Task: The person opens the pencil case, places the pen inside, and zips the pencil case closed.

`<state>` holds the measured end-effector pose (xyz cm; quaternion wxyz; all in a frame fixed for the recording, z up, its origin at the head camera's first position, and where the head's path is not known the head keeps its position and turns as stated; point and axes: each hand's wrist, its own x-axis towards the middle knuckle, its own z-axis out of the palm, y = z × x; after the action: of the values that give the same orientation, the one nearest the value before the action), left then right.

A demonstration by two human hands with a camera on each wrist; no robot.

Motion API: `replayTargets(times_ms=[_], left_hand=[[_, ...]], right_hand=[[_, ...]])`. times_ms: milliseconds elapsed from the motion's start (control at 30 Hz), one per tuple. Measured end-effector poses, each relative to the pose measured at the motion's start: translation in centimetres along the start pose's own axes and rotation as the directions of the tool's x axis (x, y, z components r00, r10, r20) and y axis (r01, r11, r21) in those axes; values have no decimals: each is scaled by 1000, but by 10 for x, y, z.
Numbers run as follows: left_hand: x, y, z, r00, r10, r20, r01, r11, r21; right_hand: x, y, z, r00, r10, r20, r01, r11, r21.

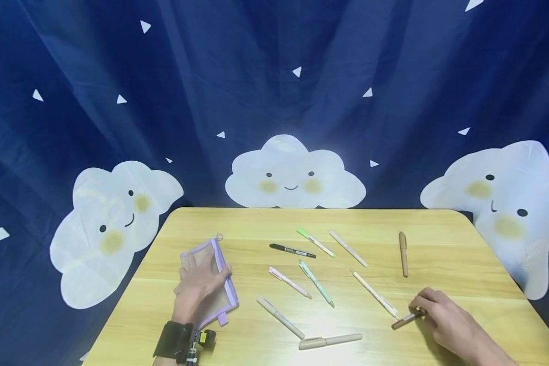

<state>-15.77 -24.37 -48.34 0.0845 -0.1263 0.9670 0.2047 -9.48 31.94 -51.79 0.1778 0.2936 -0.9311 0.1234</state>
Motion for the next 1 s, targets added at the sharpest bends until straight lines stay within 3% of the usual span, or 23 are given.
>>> replayTargets(times_ms=[333, 500, 667, 1000], left_hand=[[11, 3, -3, 999, 33, 21, -33, 999, -3], [15, 3, -9, 994, 105, 38, -103, 994, -35], [17, 4, -14, 981, 194, 29, -191, 978, -80], [18, 9, -11, 963, 268, -1, -267, 958, -105]], right_hand=[[4, 4, 0, 1000, 11, 21, -11, 1000, -20], [7, 6, -6, 996, 55, 69, -55, 998, -12], [15, 7, -13, 991, 114, 69, -115, 993, 14], [28, 2, -13, 992, 123, 0, -123, 991, 56]])
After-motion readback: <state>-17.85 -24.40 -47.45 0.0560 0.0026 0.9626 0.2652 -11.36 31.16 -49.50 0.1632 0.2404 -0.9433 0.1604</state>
